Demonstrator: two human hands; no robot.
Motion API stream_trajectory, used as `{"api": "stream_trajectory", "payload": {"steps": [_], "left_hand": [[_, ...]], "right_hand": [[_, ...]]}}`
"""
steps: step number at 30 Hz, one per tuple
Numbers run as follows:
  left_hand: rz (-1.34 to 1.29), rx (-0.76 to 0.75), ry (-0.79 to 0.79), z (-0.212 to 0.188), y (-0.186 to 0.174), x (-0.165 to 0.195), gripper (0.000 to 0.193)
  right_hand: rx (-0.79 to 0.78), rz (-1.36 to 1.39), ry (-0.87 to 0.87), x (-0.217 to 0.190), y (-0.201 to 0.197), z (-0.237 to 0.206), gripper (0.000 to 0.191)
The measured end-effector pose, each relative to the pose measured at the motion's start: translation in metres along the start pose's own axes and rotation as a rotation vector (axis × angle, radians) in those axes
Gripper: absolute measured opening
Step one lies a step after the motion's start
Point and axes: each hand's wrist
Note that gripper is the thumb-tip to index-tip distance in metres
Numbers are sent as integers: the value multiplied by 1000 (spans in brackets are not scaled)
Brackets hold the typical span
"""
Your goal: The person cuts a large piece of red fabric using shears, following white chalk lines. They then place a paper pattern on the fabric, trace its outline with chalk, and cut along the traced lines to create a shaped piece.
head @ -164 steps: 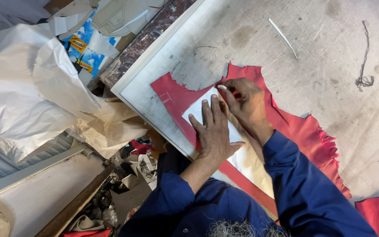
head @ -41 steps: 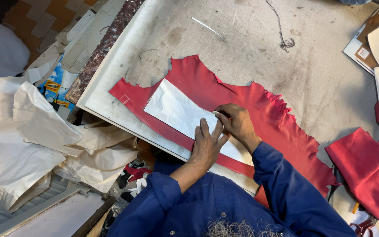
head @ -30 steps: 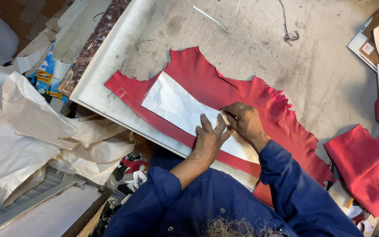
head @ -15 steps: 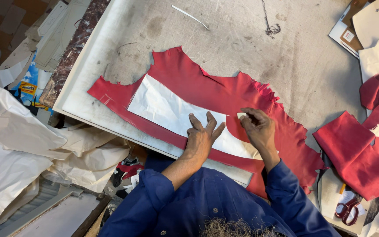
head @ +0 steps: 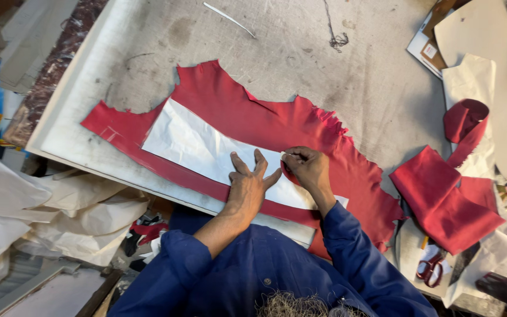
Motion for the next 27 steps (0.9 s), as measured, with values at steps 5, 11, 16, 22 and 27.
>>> {"api": "stream_trajectory", "payload": {"steps": [5, 11, 16, 22, 27], "left_hand": [[-40, -17, -7, 1, -3, 2, 78], [-58, -63, 3, 0, -7, 1, 79], [-91, -65, -12, 3, 1, 5, 79], [-39, -19, -49, 6, 1, 9, 76], [-109, -9, 18, 2, 4, -1, 73]], "right_hand": [[-61, -204, -32, -4, -9, -2, 23], [-164, -338, -205, -4, -20, -8, 20], [-263, -571, -291, -7, -41, -12, 15], [-166, -338, -346, -4, -55, -52, 16], [-147, -249, -484, 31, -37, -81, 12]]}}
Point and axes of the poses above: each hand's wrist, its own z-axis towards the middle knuckle, its own y-axis out of the palm, x = y × z, and after that the axes turned 11 degrees about y, right-handed
